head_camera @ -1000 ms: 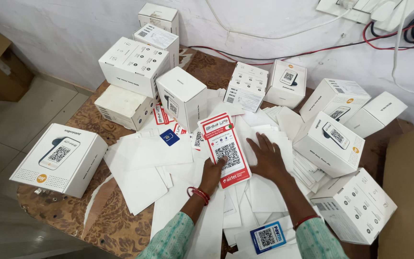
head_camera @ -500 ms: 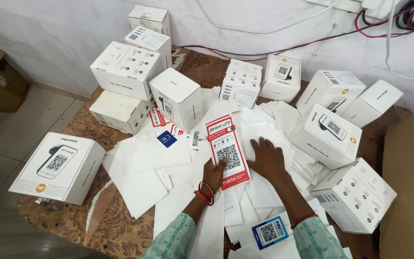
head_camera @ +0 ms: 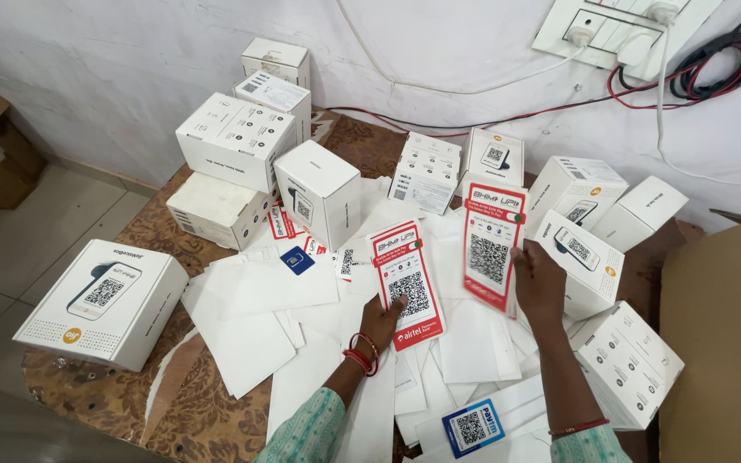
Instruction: The person sits at a table covered with white boxes and papers, sorting red cards with QR codes. They pick up stacks of cards, separate them, and place them into a cardboard box on the right side of the table.
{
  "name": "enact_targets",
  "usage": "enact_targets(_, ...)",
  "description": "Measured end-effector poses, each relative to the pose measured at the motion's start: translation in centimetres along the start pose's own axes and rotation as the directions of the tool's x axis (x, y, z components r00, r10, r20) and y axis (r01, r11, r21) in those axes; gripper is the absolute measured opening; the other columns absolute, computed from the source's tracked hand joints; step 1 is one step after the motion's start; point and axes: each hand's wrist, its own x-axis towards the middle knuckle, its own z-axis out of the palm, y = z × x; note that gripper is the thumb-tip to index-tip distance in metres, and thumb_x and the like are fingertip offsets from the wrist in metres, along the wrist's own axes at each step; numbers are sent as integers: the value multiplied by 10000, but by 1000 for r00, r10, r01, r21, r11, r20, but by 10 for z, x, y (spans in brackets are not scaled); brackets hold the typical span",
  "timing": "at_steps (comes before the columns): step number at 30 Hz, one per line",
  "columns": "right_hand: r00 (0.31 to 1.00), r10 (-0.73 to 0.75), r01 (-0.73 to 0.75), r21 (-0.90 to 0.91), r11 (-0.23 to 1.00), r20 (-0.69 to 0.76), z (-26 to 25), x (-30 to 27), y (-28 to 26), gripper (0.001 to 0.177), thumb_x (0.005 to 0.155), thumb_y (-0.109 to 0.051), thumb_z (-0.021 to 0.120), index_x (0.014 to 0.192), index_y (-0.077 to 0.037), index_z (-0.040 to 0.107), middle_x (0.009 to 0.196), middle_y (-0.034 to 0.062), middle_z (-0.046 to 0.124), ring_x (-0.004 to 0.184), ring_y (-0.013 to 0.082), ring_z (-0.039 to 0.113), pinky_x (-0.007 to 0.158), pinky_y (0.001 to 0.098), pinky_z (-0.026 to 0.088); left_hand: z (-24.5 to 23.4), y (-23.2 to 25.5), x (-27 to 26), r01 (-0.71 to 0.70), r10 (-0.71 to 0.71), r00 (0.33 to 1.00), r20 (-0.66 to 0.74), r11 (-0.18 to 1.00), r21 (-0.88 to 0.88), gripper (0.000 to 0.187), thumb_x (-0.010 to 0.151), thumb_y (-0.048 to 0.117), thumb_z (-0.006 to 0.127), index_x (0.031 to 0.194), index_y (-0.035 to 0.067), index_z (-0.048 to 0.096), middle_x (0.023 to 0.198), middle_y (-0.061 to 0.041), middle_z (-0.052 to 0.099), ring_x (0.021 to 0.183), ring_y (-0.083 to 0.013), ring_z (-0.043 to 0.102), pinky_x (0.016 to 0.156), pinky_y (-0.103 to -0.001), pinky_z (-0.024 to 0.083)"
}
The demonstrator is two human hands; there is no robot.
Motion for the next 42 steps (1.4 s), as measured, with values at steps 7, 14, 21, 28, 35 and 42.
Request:
enact_targets(7, 951, 68, -243, 592, 769, 301, 62, 6, 12, 262, 1032, -170, 602, 1218, -12, 697, 991, 32, 752, 850, 71, 633, 814, 249, 511, -2, -40, 10, 115, -115, 993, -34, 993, -5, 598, 1132, 447, 440, 1063, -102, 666, 893, -218, 680, 797, -184, 580, 773, -383, 519)
enact_targets(14, 897, 79, -321, 519, 792, 434, 131, -40, -3, 455, 972, -183, 629, 1404, -55, 562, 1195, 84, 717, 1064, 130, 642, 938, 295, 505, -3, 10, -3, 86, -85, 996, 38, 996, -30, 418, 959, 374, 675, 1102, -17, 713, 942, -104, 789, 850, -161, 741, 768, -325, 588)
enact_targets(21, 892, 173, -368, 445, 817, 418, 138, -74, -29, 605, 964, -238, 633, 1508, -95, 412, 1272, 92, 675, 1154, 169, 633, 976, 315, 494, -8, 31, -9, 61, -65, 996, 66, 996, 65, 343, 897, 232, 744, 1139, -9, 713, 957, -123, 798, 837, -176, 766, 756, -324, 604)
enact_targets(28, 905, 27, -217, 405, 888, 425, 132, 0, 29, 547, 946, -171, 627, 1487, -143, 550, 1346, 65, 704, 1156, 230, 613, 996, 333, 498, -4, 20, -7, 118, -125, 992, -34, 979, -165, 380, 932, 292, 723, 1142, -23, 699, 1018, -123, 801, 886, -178, 771, 784, -322, 619)
enact_targets(35, 757, -67, 380, -355, 854, 649, 114, 51, 47, 1018, 678, -393, 904, 1541, -281, 375, 1621, 30, 339, 1512, 249, 293, 1187, 493, 326, -3, 26, -7, 137, -144, 989, -35, 979, -152, 387, 947, 294, 695, 1153, -33, 690, 1029, -134, 797, 900, -180, 767, 789, -319, 617)
enact_targets(42, 726, 119, 337, -501, 797, 677, 109, 60, 38, 1170, 627, -525, 928, 1579, -310, 283, 1669, -15, 253, 1542, 218, 246, 1164, 610, 310, -2, 21, -7, 92, -100, 993, -61, 988, -123, 379, 954, 297, 690, 1130, -39, 701, 985, -133, 804, 862, -182, 764, 772, -316, 610)
